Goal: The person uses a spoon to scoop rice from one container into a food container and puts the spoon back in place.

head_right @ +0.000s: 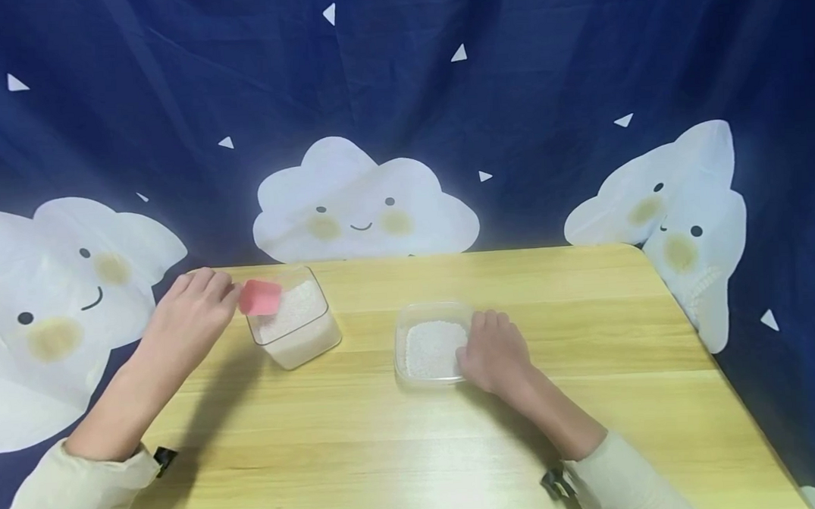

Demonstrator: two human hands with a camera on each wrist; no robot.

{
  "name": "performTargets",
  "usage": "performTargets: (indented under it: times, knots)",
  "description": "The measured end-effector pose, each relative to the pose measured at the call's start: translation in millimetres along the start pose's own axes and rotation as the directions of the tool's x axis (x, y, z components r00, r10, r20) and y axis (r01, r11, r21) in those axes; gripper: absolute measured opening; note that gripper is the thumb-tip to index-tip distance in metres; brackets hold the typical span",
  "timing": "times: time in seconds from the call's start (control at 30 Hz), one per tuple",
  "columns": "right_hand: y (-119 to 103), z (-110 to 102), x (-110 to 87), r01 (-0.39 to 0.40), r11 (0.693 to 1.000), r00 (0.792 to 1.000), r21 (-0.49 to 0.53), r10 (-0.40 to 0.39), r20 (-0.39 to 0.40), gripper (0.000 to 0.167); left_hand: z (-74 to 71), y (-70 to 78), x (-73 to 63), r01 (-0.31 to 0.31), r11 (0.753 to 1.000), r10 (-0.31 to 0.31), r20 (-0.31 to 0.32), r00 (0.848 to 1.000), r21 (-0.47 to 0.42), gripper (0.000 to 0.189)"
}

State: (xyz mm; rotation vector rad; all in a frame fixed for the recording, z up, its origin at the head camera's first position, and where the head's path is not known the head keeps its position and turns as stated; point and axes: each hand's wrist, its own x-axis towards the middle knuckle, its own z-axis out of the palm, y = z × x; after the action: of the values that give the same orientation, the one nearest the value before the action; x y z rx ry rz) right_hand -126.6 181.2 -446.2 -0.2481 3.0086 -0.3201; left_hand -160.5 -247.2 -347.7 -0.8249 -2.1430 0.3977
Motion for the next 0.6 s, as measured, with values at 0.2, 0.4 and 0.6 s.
performTargets:
  times: [0.2, 0.4, 0.6]
  knots:
    - [-1, -2, -0.7, 0.007, 1.0, 1.0, -0.002, -0.007, -0.009, 0.033, 4.3, 0.9, 2.5, -0.028, 1.0, 0.028, 0.02, 0.999, -0.009, 0.035]
    - [-2, -3, -0.5, 0.006, 1.0, 1.0, -0.008, -0.006, -0.009, 0.032, 8.2, 2.9, 5.5, -0.05, 0.999, 0.051, 0.041, 0.998, -0.013, 0.035]
    - [-2, -3, -0.7, 0.004, 1.0, 1.0, -0.006, -0.004, -0.006, 0.033, 11.3, 6.3, 9.8, -0.093, 0.996, 0.093, 0.058, 0.994, -0.001, 0.036]
